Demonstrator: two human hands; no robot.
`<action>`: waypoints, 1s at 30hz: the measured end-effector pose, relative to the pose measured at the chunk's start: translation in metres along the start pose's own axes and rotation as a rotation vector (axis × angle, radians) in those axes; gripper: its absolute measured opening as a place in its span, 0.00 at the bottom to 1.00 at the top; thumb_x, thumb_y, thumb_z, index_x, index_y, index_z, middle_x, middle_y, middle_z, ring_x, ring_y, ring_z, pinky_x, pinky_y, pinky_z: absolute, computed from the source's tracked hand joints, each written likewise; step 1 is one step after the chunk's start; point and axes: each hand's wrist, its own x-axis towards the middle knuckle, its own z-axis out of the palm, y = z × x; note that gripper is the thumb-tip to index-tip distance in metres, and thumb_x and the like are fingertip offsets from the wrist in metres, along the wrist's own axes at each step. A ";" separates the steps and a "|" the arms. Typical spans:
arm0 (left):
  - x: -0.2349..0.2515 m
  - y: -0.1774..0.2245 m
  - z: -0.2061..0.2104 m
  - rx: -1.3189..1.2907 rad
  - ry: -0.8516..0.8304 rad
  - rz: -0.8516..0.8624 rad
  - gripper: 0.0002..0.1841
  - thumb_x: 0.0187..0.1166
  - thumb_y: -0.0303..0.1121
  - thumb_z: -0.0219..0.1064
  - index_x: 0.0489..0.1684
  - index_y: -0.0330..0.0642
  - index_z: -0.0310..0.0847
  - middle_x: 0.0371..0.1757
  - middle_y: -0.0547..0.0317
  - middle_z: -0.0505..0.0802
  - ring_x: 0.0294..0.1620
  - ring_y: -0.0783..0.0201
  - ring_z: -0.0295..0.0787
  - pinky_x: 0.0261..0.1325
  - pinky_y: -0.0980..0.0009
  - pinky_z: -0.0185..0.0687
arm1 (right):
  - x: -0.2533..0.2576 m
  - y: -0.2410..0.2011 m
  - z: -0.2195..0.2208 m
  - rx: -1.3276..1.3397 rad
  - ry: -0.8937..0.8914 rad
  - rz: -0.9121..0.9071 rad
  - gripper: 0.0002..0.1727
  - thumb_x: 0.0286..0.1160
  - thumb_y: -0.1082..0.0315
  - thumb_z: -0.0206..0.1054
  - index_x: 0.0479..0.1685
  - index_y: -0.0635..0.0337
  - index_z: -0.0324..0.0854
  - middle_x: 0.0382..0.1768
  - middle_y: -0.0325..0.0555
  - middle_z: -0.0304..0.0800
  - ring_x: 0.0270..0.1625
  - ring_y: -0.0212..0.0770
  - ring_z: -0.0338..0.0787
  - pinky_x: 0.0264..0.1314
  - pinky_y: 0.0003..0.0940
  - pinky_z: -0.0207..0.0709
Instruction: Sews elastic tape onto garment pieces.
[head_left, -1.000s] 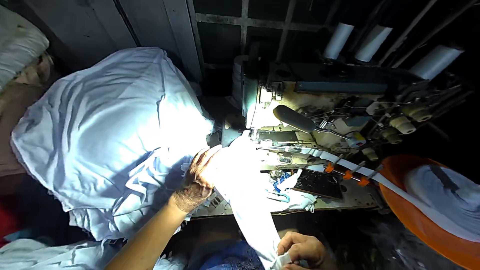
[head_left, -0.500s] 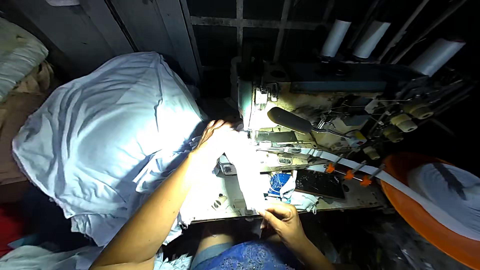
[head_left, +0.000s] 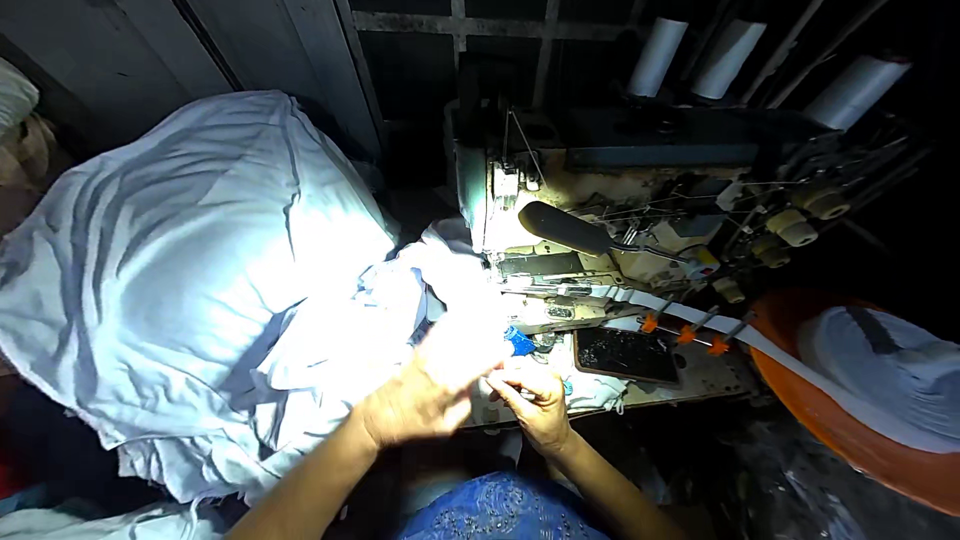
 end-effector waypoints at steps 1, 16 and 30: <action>-0.004 0.010 0.009 -0.050 -0.028 0.053 0.23 0.76 0.44 0.60 0.68 0.47 0.85 0.64 0.55 0.91 0.70 0.56 0.84 0.80 0.50 0.68 | 0.001 0.000 0.001 -0.031 0.021 -0.061 0.06 0.74 0.74 0.70 0.32 0.67 0.90 0.36 0.46 0.94 0.41 0.27 0.92 0.48 0.20 0.86; -0.002 0.005 0.010 0.166 0.146 -0.020 0.27 0.81 0.59 0.60 0.44 0.42 0.92 0.52 0.45 0.95 0.62 0.47 0.90 0.73 0.46 0.76 | 0.027 0.016 -0.002 -0.447 -0.053 0.365 0.14 0.68 0.74 0.65 0.49 0.74 0.85 0.32 0.48 0.89 0.26 0.31 0.84 0.33 0.28 0.81; 0.003 -0.017 -0.009 0.043 0.053 -0.342 0.36 0.54 0.49 0.75 0.54 0.23 0.86 0.62 0.31 0.89 0.70 0.34 0.82 0.77 0.40 0.66 | -0.034 -0.048 -0.082 -0.089 -0.138 0.467 0.11 0.78 0.76 0.61 0.46 0.70 0.90 0.38 0.39 0.96 0.40 0.21 0.91 0.49 0.20 0.87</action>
